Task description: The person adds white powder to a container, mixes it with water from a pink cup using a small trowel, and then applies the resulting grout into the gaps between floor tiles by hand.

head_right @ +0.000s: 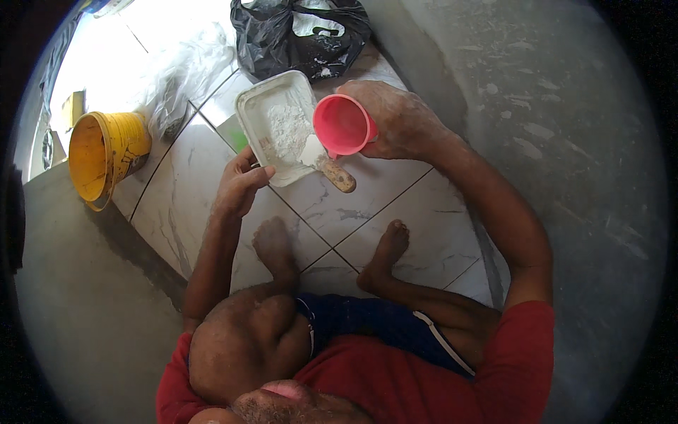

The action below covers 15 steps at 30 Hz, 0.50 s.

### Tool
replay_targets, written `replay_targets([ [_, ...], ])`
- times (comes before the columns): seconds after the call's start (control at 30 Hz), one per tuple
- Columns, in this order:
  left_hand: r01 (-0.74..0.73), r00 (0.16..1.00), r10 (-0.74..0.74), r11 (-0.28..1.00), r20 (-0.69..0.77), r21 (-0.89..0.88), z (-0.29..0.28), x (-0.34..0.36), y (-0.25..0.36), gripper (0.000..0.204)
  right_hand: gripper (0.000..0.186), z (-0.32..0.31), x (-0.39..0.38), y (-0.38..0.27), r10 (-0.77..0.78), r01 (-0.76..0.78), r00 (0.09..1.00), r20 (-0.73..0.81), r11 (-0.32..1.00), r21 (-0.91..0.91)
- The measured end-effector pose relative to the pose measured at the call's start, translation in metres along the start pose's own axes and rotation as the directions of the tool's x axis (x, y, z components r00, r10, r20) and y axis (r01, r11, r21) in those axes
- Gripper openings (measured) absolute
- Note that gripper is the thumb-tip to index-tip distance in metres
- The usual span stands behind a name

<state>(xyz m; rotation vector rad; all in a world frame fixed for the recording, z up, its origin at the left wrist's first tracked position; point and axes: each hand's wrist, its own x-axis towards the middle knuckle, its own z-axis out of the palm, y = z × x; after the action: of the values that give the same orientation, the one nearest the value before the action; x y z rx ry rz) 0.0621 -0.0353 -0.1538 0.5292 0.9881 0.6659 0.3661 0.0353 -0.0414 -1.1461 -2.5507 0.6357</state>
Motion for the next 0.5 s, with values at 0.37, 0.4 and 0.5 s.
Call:
replay_targets([
  [0.37, -0.018, 1.0, 0.018, 0.999, 0.007, -0.044, 0.0, -0.003, 0.0, 0.07, 0.074, -0.003, 0.011, -0.01, -0.012, 0.019, 0.997, 0.081, 0.996, -0.088],
  [0.4, -0.017, 1.0, 0.018, 0.999, 0.008, -0.042, 0.0, -0.003, 0.0, 0.07, 0.075, -0.003, 0.012, -0.01, -0.012, 0.02, 0.996, 0.084, 0.995, -0.097],
  [0.5, -0.03, 0.999, 0.031, 0.998, 0.012, -0.061, 0.001, -0.002, 0.002, 0.069, 0.067, 0.0, 0.012, -0.012, -0.027, 0.034, 0.998, 0.053, 0.991, -0.133],
])
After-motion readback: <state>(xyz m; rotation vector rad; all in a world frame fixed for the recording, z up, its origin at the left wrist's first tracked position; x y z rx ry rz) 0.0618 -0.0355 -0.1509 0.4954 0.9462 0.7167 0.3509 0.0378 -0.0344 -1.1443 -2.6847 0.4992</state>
